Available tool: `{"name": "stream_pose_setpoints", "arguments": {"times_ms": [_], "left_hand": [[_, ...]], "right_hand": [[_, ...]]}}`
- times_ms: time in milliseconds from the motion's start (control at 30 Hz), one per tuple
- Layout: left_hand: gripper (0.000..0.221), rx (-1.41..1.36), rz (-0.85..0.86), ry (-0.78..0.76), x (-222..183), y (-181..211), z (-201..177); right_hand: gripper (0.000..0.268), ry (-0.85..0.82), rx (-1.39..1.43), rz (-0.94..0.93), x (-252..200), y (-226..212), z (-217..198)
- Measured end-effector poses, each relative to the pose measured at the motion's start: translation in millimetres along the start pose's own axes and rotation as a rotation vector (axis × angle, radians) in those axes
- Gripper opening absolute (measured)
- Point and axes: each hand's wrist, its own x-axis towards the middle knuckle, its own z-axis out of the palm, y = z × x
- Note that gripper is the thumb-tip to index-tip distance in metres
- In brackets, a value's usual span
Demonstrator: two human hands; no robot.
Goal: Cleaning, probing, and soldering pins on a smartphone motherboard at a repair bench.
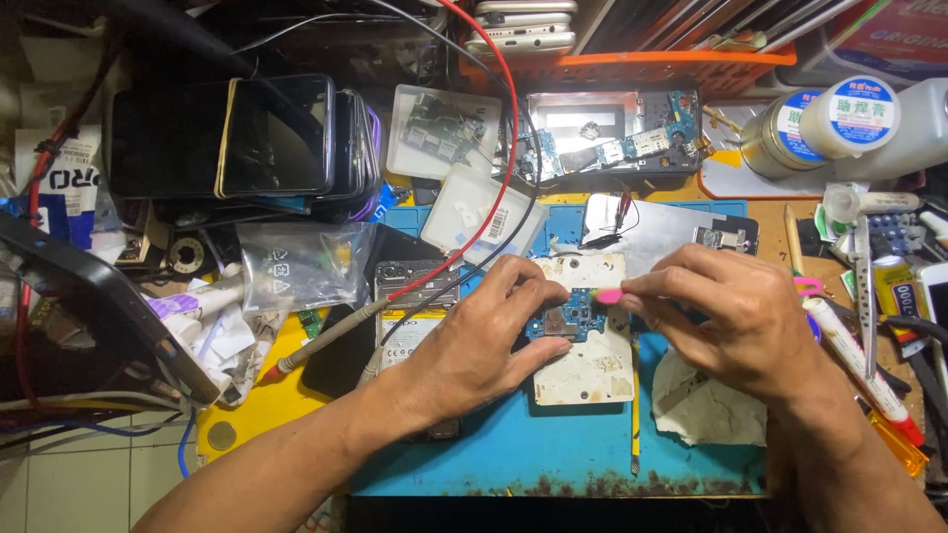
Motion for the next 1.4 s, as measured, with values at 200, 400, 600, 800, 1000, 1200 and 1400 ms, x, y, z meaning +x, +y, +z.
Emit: {"name": "stream_pose_setpoints", "arguments": {"times_ms": [200, 400, 600, 800, 1000, 1200, 1400], "left_hand": [[0.036, -0.002, 0.012, 0.011, 0.6, 1.3, -1.0], [0.038, 0.007, -0.004, -0.006, 0.6, 0.1, -0.7], [0.040, 0.038, -0.012, -0.016, -0.7, -2.6, 1.7], [0.037, 0.021, -0.037, 0.025, 0.0, -2.4, 1.7], [0.037, -0.093, -0.047, 0.085, 4.7, 4.6, -5.3], [0.048, -0.159, -0.143, 0.137, 6.9, 11.5, -13.0], [0.040, -0.134, -0.073, 0.166, 5.4, 11.2, -11.7]], "right_hand": [[0.010, -0.121, 0.118, -0.086, 4.8, -10.7, 9.8], [0.012, 0.004, 0.016, -0.033, 4.9, -5.9, 8.3], [0.010, 0.015, 0.174, 0.027, 4.2, 3.0, 2.5], [0.013, 0.082, -0.105, 0.230, -9.2, 28.6, -7.1], [0.020, -0.098, -0.175, 0.306, -12.0, 39.9, -18.4], [0.023, -0.048, -0.202, 0.277, -20.7, 23.1, -33.5], [0.057, -0.526, -0.185, 0.326, -85.2, 4.8, -29.3]]}}
